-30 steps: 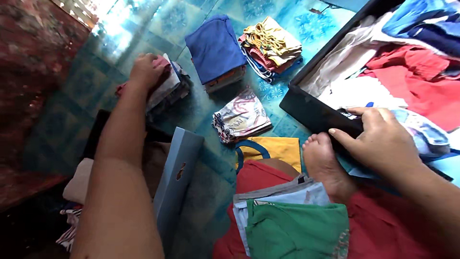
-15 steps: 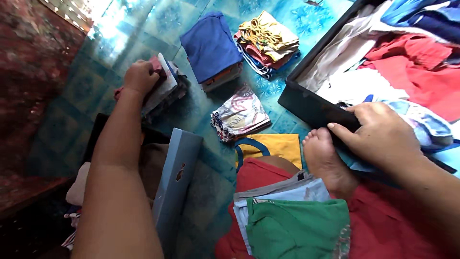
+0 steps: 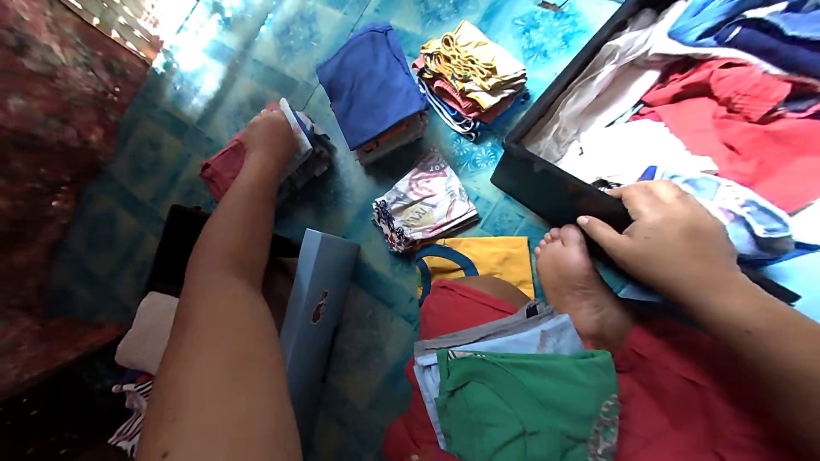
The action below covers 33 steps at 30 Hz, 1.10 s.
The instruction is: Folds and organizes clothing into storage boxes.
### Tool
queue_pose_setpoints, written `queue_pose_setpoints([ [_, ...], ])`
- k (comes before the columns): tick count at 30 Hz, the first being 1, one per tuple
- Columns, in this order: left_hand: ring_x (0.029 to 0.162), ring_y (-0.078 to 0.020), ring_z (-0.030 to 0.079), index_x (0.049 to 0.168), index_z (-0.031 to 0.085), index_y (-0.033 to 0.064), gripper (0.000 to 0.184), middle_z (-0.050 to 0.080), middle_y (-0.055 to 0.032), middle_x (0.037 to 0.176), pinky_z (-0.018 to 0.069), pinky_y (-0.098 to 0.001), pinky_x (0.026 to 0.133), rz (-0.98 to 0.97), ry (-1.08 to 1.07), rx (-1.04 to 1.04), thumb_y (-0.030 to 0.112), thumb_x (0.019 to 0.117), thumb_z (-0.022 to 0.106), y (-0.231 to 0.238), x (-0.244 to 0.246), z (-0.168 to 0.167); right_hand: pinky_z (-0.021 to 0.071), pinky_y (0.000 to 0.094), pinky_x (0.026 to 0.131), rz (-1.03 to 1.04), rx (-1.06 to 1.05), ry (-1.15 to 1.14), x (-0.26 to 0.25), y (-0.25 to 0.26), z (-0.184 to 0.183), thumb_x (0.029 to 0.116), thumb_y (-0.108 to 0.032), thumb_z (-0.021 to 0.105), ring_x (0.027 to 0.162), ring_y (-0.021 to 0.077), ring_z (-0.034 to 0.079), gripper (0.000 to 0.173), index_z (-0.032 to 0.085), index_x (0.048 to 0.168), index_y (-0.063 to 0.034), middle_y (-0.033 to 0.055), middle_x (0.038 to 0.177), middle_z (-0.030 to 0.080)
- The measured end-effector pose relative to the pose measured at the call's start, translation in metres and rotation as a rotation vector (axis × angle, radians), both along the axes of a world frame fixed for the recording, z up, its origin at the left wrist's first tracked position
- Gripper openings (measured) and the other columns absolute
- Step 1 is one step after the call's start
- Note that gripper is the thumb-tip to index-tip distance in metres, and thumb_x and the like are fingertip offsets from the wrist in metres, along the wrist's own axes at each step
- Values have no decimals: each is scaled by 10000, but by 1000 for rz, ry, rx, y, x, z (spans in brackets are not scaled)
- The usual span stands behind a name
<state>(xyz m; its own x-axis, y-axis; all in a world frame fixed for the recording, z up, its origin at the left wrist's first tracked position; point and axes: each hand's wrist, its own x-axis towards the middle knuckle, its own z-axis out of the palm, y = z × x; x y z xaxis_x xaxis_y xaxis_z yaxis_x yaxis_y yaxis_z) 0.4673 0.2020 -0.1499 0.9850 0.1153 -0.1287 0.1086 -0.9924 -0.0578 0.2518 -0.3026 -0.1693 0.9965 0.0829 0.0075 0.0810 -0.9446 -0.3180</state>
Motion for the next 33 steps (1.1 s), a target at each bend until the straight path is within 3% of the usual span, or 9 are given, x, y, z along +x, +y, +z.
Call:
queue_pose_setpoints([
  [4,1245,-510,569,1254,577,-123,434,567,-350,1327,444,-674,1013,51,-172,-136,232,1048,434,10,-4,19,467,703,901,-8,2,20,-1,3,2,985,-392,562,1176,550,571,538,609,1219,91,344,1238,590],
  [14,1180,-495,607,1189,618,-97,334,592,-318,1279,483,-637,983,-340,-2,-115,181,1047,498,8,-23,-20,481,695,855,-21,-78,61,2,6,0,984,-372,564,1136,553,586,522,604,1205,100,353,1192,596],
  [17,1163,-443,630,1171,646,-93,344,639,-297,1221,470,-588,1032,-437,-8,-299,206,1058,518,27,-14,-17,472,727,837,-43,-85,85,0,9,6,978,-303,617,1138,564,581,451,603,1162,109,349,1173,597],
  [19,1147,-426,629,1223,632,-79,458,626,-306,1232,476,-569,1038,-353,-70,-404,338,1051,546,42,-12,-4,470,725,845,-36,-80,87,-1,11,9,977,-281,637,1140,572,578,442,596,1161,119,358,1177,593],
  [21,1228,-512,539,1311,580,-84,583,532,-371,1334,422,-627,1051,-181,-220,-347,423,1021,566,50,-15,6,469,723,866,-31,-75,107,0,15,12,973,-277,660,1160,574,571,458,589,1184,124,367,1203,586],
  [23,1392,-629,320,1480,467,-11,662,335,-402,1522,298,-791,1045,-63,-251,-223,461,1020,535,38,-25,2,470,726,883,-24,-75,148,2,18,19,964,-284,697,1186,575,559,490,583,1213,123,371,1237,578],
  [26,1481,-649,-2,1661,146,167,693,-14,-315,1676,114,-901,1012,24,103,-152,464,1093,408,-3,-38,5,501,695,880,-16,-95,224,5,20,23,934,-337,734,1203,550,561,576,556,1269,97,342,1277,569],
  [30,1495,-626,11,1664,55,150,684,-4,-302,1682,132,-878,1037,105,335,-79,384,1115,391,-32,-37,22,471,658,982,32,-16,380,15,9,27,912,-406,761,1263,493,531,680,529,1356,53,287,1343,550],
  [33,1462,-679,26,1667,76,177,732,17,-321,1674,115,-933,970,30,224,-44,475,1089,410,4,-27,-17,409,643,1073,98,154,545,33,-4,31,999,-412,655,1305,438,519,566,570,1353,22,264,1360,564],
])
